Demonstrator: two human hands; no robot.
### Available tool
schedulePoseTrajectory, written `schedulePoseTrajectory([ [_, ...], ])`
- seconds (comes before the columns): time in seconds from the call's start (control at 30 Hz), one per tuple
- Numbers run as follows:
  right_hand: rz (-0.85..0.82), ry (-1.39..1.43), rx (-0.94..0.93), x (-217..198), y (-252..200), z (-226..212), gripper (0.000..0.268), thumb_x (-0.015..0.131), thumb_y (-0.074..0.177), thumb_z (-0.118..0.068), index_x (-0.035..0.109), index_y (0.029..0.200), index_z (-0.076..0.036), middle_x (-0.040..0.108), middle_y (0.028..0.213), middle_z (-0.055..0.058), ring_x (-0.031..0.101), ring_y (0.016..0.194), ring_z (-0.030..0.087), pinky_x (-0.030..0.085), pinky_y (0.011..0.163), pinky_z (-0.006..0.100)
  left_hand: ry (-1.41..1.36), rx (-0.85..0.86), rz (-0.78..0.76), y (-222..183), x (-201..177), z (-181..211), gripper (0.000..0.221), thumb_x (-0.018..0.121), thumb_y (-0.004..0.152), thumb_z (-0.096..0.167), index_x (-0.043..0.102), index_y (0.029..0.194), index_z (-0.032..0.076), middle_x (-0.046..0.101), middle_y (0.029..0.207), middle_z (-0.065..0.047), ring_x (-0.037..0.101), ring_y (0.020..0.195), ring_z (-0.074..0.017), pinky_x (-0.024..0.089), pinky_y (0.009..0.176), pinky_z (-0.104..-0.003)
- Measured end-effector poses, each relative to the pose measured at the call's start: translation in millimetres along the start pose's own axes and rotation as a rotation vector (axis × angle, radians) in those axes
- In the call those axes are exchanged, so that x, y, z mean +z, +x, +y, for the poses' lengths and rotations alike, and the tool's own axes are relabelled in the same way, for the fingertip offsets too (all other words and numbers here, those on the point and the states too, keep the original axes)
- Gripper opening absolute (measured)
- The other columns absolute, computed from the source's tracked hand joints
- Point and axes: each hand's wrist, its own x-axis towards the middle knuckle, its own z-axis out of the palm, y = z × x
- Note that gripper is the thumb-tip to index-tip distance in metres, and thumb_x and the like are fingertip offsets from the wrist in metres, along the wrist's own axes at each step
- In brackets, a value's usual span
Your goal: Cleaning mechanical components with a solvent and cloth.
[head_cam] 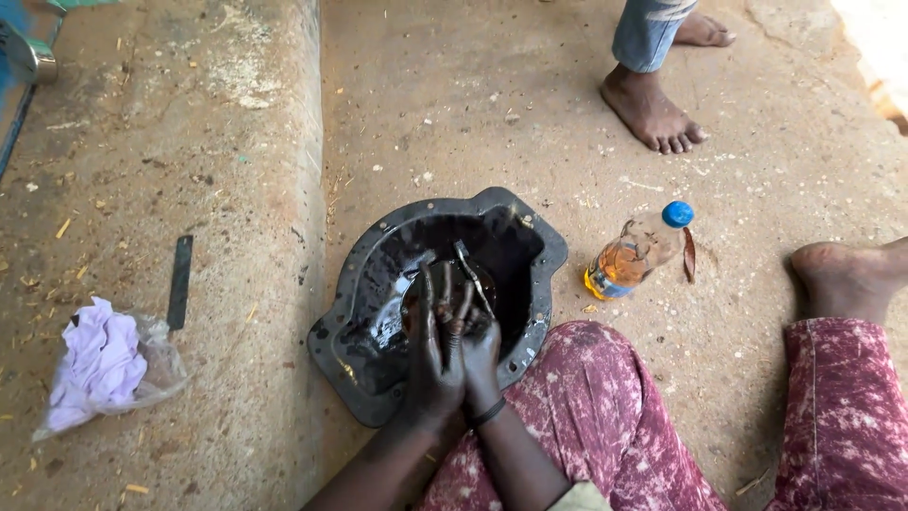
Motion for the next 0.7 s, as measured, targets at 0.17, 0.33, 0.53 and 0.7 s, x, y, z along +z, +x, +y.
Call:
schedulePoseTrajectory([
  [0.17, -0.073, 0.689, 0.607, 57, -13, -166, 0.054, 0.063, 0.088, -0.029, 0.060, 0.131, 0.004, 0.076, 0.112, 0.014, 0.077, 0.095, 0.021, 0.064, 0.083, 0.034, 0.562, 0.103, -0.497, 19, -31, -2, 0.084, 0.046, 0.100, 0.051, 0.022, 0.163, 0.001, 0.032, 0.165, -0.018, 0.041, 0.150, -0.0310, 0.018, 0.131, -0.057],
  [0.33, -0.276, 0.123, 0.668, 10, 10, -80, 0.038, 0.070, 0.102, -0.010, 0.066, 0.138, 0.004, 0.068, 0.115, 0.013, 0.055, 0.088, 0.019, 0.038, 0.077, 0.031, 0.879, 0.350, -0.473, 35, -23, -3, 0.089, 0.048, 0.096, 0.058, 0.018, 0.159, 0.002, 0.006, 0.168, -0.030, 0.007, 0.155, -0.0488, 0.008, 0.119, -0.064],
  [0.53, -0.097, 0.127, 0.388, 38, 7, -116, 0.040, 0.075, 0.085, 0.002, 0.067, 0.124, 0.000, 0.072, 0.116, 0.015, 0.072, 0.102, 0.024, 0.061, 0.088, 0.036, 1.235, 0.364, -0.670, 20, -12, -25, 0.079, 0.049, 0.099, 0.041, 0.012, 0.163, 0.013, -0.001, 0.166, -0.027, -0.002, 0.154, -0.0422, -0.011, 0.116, -0.070],
  [0.7, -0.064, 0.039, 0.343, 31, 9, -110, 0.043, 0.077, 0.085, -0.001, 0.067, 0.127, 0.003, 0.073, 0.119, 0.017, 0.071, 0.105, 0.025, 0.061, 0.088, 0.036, 1.142, 0.557, -0.552, 16, -12, -28, 0.080, 0.046, 0.092, 0.048, 0.012, 0.159, 0.020, -0.001, 0.163, -0.022, -0.005, 0.152, -0.0418, -0.012, 0.112, -0.075],
])
